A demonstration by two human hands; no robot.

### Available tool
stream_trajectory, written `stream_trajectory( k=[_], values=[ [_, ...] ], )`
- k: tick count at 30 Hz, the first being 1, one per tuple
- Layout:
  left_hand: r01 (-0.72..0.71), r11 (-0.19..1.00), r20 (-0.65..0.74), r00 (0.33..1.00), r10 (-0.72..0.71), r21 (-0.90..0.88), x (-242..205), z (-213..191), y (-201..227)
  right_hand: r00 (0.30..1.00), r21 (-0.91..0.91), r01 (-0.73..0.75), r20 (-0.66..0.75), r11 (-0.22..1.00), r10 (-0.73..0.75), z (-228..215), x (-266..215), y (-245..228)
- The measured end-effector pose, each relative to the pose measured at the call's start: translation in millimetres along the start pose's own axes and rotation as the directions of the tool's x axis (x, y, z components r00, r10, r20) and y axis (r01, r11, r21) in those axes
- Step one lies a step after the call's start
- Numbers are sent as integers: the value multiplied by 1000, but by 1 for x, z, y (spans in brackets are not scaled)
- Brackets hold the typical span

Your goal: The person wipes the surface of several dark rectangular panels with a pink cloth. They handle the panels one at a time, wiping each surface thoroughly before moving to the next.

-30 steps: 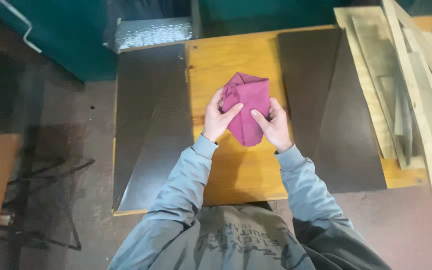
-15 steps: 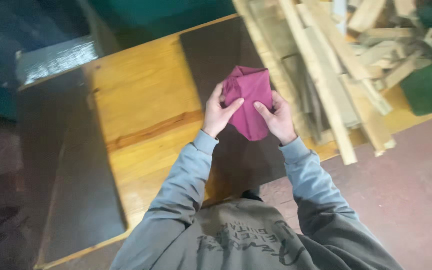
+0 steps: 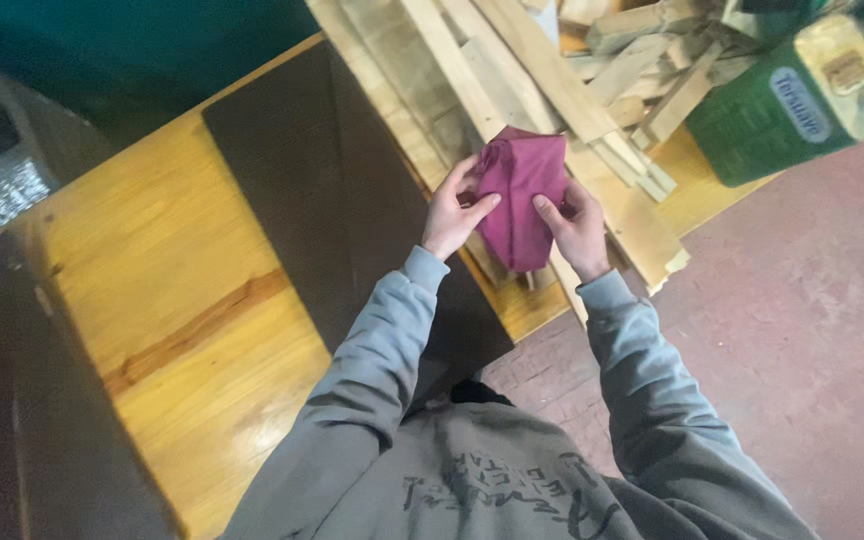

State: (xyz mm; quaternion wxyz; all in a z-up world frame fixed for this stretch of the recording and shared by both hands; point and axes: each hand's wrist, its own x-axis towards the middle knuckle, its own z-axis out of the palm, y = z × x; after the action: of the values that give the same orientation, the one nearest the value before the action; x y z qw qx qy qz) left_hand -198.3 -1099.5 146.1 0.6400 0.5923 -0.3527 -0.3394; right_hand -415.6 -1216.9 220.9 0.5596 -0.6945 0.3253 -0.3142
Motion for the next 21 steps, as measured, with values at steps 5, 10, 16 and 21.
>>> stream_trajectory(
  k=[5,10,16,21],
  values=[
    [50,980,-40,998,-43,193,40,28,-43,998,-87,-69,-1,994,69,-32,35,83],
    [44,987,-9,999,-43,154,58,39,-77,996,-284,-85,7,955,91,-43,55,124],
    [53,996,9,999,-54,77,58,31,-105,1000,-697,-24,-28,717,6,-38,50,99],
    [93,990,-32,995,-97,-107,40,3,-94,968,-491,228,23,841,-249,-14,46,49]
  ],
)
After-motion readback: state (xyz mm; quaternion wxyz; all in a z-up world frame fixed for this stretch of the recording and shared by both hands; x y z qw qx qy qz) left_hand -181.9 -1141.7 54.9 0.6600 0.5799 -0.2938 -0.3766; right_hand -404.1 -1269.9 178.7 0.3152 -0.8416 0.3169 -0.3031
